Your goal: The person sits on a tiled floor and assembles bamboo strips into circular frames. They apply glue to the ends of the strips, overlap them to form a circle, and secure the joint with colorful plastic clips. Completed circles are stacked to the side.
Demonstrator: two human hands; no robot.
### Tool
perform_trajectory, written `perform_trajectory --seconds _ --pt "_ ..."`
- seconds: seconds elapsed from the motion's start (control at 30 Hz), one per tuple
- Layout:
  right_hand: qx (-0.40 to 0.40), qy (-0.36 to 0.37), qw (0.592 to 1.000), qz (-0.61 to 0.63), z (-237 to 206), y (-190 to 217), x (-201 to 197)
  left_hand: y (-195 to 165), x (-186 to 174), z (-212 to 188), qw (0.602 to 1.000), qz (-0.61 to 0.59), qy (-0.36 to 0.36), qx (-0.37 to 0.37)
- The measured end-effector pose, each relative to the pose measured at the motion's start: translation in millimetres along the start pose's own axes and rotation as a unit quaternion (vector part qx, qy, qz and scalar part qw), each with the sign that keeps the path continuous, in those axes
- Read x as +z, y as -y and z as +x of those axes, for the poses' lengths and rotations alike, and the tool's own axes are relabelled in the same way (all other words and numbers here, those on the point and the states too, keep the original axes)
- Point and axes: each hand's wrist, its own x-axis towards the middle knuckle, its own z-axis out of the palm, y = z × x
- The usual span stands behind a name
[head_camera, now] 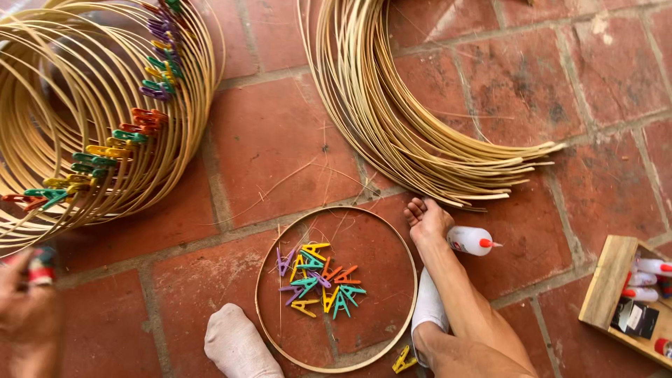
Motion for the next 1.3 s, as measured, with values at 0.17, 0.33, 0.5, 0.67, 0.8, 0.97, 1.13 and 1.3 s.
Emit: perform_trajectory --seconds 0.17,0.33,0.5,0.67,0.8,0.97,1.13,1.3 --pt "-0.028 -0.049 0.997 -0.056 -5 7 -10 -91 26 -62 0.965 -0.196 0.030 -0.170" --pt "-0.056 0.015 0.998 0.002 -25 16 -26 -187 51 -81 0.843 -0.410 0.127 -0.323" --pt "-0.057 0.068 0.994 0.062 -20 30 -33 -242 83 -80 0.805 -0.428 0.239 -0.334" --pt "-0.042 0.063 0.997 -0.009 -19 33 -37 -264 107 -86 0.727 -0.474 0.316 -0.383" --pt "-0.071 0.076 0.995 -0.003 -34 41 -39 -272 114 -76 0.637 -0.549 0.333 -0.427" --pt "-0.285 0.232 0.930 -0.022 -70 56 -41 -292 115 -24 0.492 -0.620 0.329 -0.514" --pt "-0.233 0.326 0.915 -0.051 -116 69 -66 -277 149 51 0.433 -0.694 0.188 -0.543" --pt "-0.161 0.377 0.912 -0.021 -121 68 -95 -215 187 54 0.631 -0.590 0.190 -0.467"
